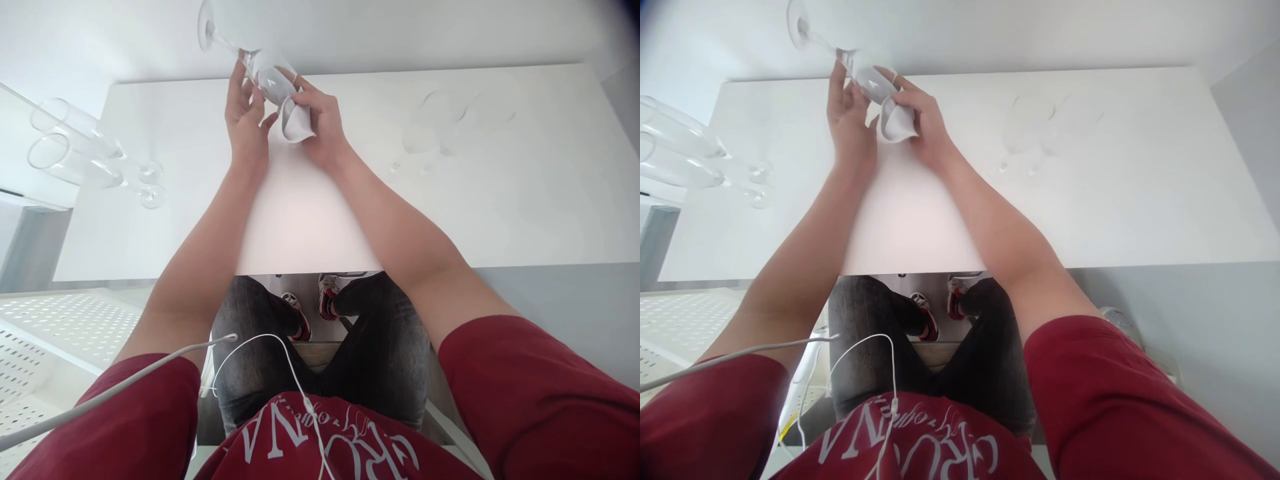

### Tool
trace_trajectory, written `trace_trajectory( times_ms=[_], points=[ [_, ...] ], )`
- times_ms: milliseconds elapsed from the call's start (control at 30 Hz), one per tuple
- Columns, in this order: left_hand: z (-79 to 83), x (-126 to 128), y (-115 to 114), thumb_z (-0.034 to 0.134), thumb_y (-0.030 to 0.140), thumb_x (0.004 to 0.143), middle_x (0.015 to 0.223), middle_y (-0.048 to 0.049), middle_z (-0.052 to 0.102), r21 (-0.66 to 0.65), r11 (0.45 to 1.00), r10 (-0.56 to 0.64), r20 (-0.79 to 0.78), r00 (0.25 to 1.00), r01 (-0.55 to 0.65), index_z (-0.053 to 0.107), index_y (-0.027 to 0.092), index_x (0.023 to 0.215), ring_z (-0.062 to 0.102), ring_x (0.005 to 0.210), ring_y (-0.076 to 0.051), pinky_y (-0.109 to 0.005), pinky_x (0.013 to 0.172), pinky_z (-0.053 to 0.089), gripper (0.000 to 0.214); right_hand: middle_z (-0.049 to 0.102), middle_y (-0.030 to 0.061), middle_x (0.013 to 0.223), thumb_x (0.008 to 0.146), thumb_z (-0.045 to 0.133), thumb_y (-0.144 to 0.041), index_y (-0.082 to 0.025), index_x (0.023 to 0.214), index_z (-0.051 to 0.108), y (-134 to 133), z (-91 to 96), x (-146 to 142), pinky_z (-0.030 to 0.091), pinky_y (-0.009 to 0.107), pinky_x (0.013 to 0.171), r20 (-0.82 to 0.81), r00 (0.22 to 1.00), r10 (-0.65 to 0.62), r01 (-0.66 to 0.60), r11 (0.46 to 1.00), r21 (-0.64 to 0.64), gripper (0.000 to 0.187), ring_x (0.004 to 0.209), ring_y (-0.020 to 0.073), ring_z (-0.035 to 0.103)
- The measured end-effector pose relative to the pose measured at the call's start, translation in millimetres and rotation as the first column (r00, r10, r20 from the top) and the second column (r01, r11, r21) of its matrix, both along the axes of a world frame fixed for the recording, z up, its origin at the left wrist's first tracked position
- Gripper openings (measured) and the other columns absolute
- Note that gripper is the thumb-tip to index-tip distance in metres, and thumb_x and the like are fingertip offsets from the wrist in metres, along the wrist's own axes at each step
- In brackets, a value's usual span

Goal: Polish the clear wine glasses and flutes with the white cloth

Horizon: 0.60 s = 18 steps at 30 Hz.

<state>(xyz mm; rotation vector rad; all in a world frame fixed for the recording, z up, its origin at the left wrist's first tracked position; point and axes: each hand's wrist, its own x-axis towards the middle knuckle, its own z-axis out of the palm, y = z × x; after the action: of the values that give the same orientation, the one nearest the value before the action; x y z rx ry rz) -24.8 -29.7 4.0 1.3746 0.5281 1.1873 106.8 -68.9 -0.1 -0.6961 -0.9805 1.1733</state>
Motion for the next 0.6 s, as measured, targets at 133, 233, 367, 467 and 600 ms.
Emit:
trace_trajectory(
  times_ms=[133,233,367,467,600],
  points=[
    [-5.3,-1.3,3.6,0.055,0.059,0.097,0.121,0.0109,0.063,0.007,1.000,0.011,0.027,1.000,-0.011,0.062,0.044,0.109,0.049,0.125,-0.018,-0.039,0.097,0.045,0.021,0.069,-0.0022,0.093,0.066,0.062,-0.040,-0.031,0.107,0.065,-3.3,0.1,-1.9,0.046,0.032,0.079,0.023,1.000,0.018,-0.018,1.000,0.010,0.041,0.087,0.0199,0.060],
    [-10.5,-3.5,9.3,0.067,0.055,0.090,0.117,0.0097,0.063,0.034,0.999,0.032,-0.037,0.999,-0.031,0.063,0.043,0.113,0.049,0.120,-0.021,-0.042,0.098,0.043,0.026,0.066,-0.0023,0.086,0.069,0.063,-0.041,-0.026,0.105,0.063,-2.5,-1.7,-0.6,0.046,0.028,0.076,-0.002,0.995,0.097,-0.097,0.995,0.033,0.038,0.084,0.0171,0.057],
    [-5.4,-3.5,5.2,0.064,0.045,0.096,0.121,0.0117,0.061,0.035,0.999,-0.016,-0.002,1.000,0.017,0.056,0.044,0.121,0.047,0.120,-0.018,-0.039,0.099,0.044,0.027,0.065,-0.0023,0.101,0.076,0.068,-0.052,-0.029,0.110,0.062,1.3,-4.0,-0.1,0.046,0.027,0.085,-0.018,0.997,0.074,-0.073,0.994,0.082,0.042,0.105,0.0176,0.055],
    [3.0,-2.0,-3.9,0.056,0.042,0.103,0.120,0.0071,0.062,-0.003,1.000,-0.008,0.003,1.000,0.008,0.048,0.036,0.126,0.049,0.120,-0.016,-0.035,0.095,0.046,0.025,0.066,-0.0028,0.106,0.073,0.075,-0.059,-0.026,0.108,0.064,6.9,-7.6,-0.5,0.046,0.027,0.088,0.015,0.998,0.057,-0.058,0.995,0.080,0.049,0.110,0.0164,0.054],
    [6.8,-0.2,-6.0,0.065,0.016,0.099,0.126,0.0083,0.061,0.031,0.999,0.018,-0.061,0.998,-0.016,0.050,0.032,0.125,0.039,0.133,-0.014,-0.031,0.101,0.042,0.034,0.068,-0.0016,0.101,0.065,0.078,-0.050,-0.027,0.100,0.062,11.2,-10.7,1.8,0.045,0.030,0.085,-0.029,0.998,-0.051,0.051,0.999,-0.007,0.045,0.102,0.0185,0.058]
  ],
)
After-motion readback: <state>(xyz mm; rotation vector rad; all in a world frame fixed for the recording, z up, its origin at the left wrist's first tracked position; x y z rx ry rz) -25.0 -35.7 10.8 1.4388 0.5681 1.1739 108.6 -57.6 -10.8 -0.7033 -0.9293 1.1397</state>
